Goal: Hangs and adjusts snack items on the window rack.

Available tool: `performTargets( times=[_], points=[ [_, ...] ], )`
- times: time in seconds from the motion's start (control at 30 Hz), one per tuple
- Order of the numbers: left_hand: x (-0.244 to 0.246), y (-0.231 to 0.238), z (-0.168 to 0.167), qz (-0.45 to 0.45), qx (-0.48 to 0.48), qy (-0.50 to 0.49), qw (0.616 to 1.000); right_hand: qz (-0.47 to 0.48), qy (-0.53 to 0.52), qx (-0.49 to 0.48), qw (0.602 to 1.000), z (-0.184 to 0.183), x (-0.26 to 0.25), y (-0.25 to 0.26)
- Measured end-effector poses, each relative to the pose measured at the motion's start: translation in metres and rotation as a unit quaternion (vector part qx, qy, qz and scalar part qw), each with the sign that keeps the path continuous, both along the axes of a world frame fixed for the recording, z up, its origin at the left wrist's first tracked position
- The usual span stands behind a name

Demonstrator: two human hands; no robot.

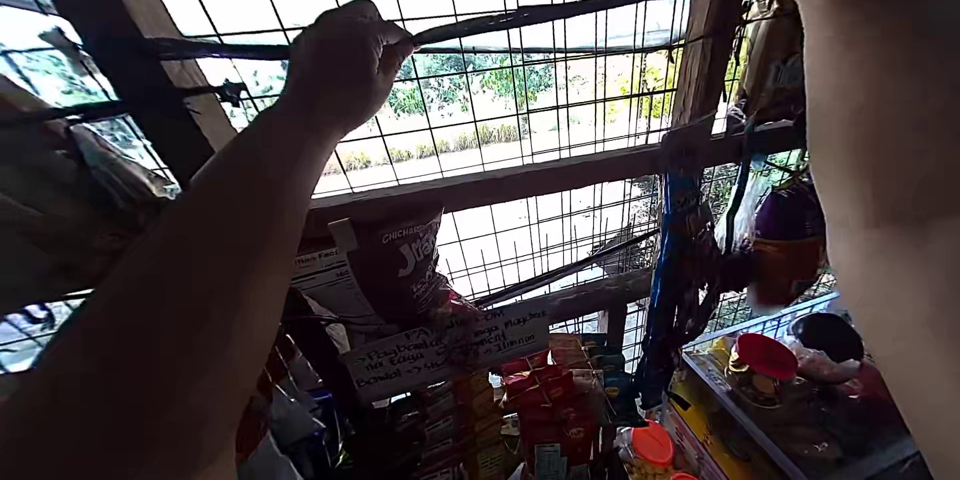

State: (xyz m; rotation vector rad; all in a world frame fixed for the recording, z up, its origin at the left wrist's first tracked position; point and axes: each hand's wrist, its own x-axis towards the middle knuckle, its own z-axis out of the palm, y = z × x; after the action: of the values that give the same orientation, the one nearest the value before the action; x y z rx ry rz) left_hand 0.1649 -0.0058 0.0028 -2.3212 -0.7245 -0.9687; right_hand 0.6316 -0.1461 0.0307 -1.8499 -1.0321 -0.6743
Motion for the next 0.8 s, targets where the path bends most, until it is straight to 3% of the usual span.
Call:
performTargets(
  times=[0.13, 0.4, 0.7, 0.8],
  points=[
    [0.015, -0.018, 0.006, -0.002, -0.015, 0.012, 1.000, 0.027, 0.009, 0.033, 0.999, -0.015, -0.023, -0.017],
    [0.100, -0.039, 0.010, -0.039, -0.010, 0.077, 0.996, 0.010, 0.024, 0.028, 0.999, -0.012, -0.003, -0.007],
    [0.166, -0.061, 0.005, -0.107, 0.131, 0.152, 0.974, 0.030, 0.015, 0.038, 0.999, -0.019, -0.007, -0.005],
    [0.181, -0.066, 0.010, -0.109, 0.120, 0.142, 0.976, 0.027, 0.012, 0.035, 0.999, -0.021, -0.014, -0.012]
  ],
)
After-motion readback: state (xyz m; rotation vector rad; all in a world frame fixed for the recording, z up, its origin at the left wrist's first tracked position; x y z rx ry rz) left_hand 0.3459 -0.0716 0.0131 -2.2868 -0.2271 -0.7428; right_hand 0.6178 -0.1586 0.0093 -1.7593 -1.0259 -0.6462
